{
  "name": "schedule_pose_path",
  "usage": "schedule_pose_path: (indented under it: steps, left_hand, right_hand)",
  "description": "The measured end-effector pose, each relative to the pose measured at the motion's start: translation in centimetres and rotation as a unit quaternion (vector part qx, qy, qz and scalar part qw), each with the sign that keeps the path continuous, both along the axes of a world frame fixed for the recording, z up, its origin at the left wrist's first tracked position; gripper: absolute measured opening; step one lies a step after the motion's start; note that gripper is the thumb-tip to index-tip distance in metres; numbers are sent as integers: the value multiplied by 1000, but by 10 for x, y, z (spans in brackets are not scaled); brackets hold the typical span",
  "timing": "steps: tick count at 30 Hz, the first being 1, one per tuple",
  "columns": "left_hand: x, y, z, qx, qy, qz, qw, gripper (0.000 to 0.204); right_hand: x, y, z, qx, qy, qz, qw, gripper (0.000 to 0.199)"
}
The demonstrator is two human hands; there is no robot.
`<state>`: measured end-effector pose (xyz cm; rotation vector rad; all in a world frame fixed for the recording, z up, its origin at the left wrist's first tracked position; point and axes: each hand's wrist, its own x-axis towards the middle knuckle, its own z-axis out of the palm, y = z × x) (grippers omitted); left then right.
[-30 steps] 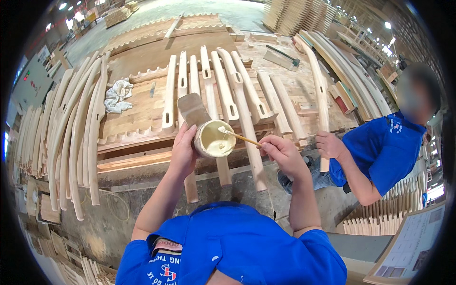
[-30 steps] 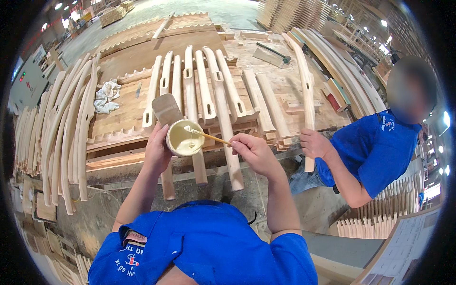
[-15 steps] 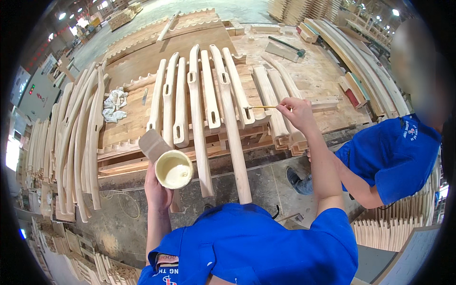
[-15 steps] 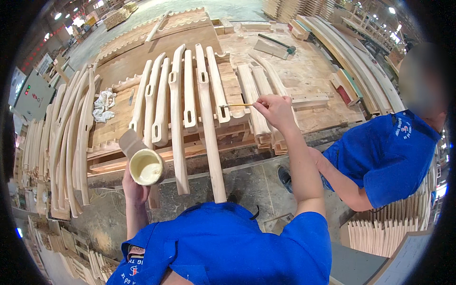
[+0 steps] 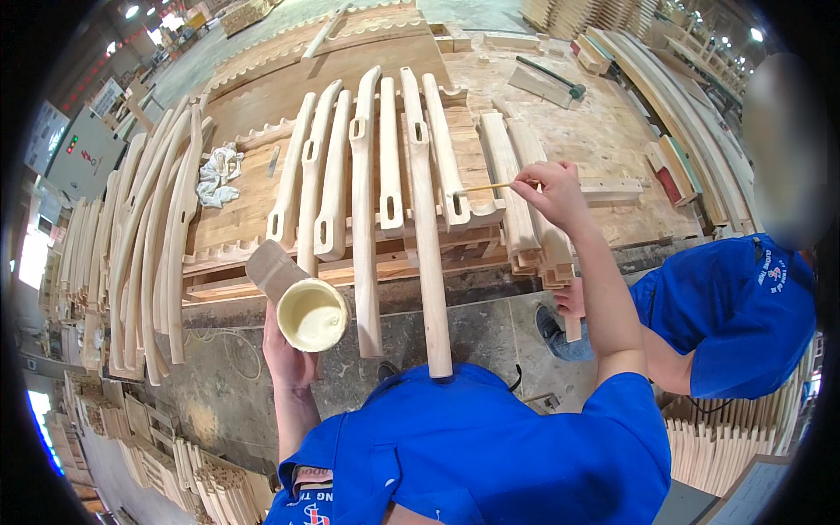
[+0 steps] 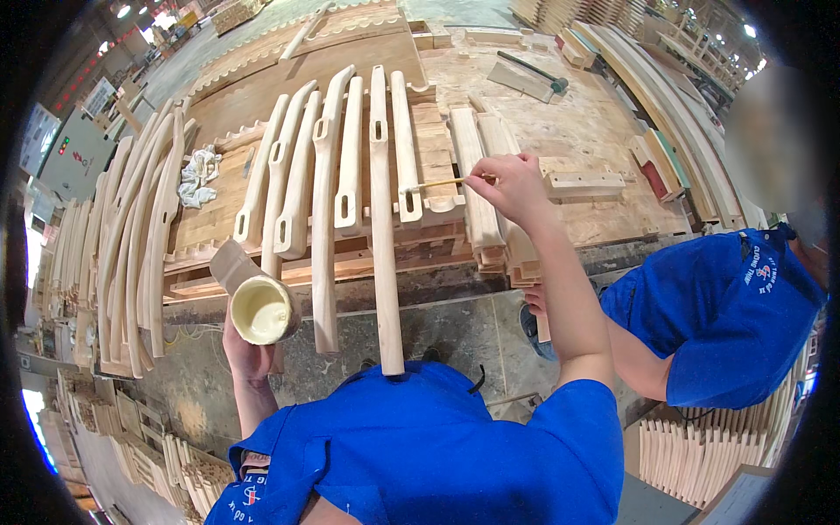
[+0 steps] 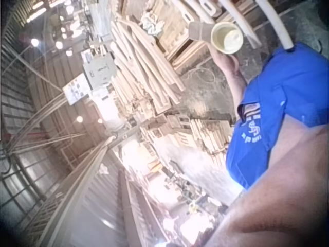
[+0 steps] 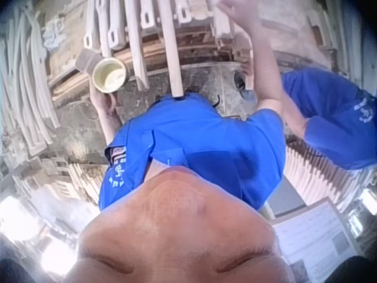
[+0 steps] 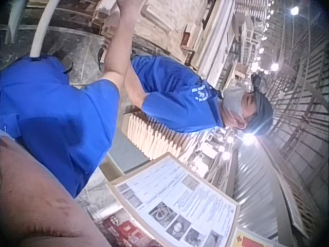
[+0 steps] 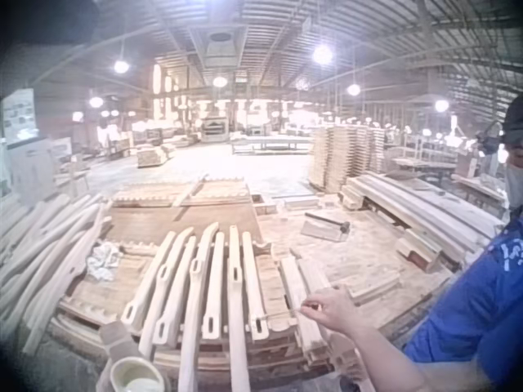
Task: The person applies glue to the ends of multiple wooden chair legs using a small brush and a container of glue. They work one at a time, dipping the brush and coating the leg ends, then place the treated legs aside on the workbench.
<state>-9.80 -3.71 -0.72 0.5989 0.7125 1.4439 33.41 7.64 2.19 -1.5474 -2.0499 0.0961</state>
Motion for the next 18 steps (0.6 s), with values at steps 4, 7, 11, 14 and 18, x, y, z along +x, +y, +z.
schedule_pose_path:
  steps: [4,7,11,14,18]
  left_hand:
    - [6,2,0,-17,37,35,999,38]
    - [5,0,-2,-17,43,37,998,38]
    - [8,-2,0,-27,63,45,997,39]
    - [12,0,0,-22,68,42,997,40]
    - [16,1,1,5,79,24,997,39]
  right_hand:
    - [1,5,-5,19,-2,8,1000,19]
    - [8,1,-4,2,-10,57,998,18]
    - [18,-5,-1,-48,41,71,996,17]
    - [16,0,-3,-22,32,-3,999,19]
    - [10,0,-13,60,7,-21,998,18]
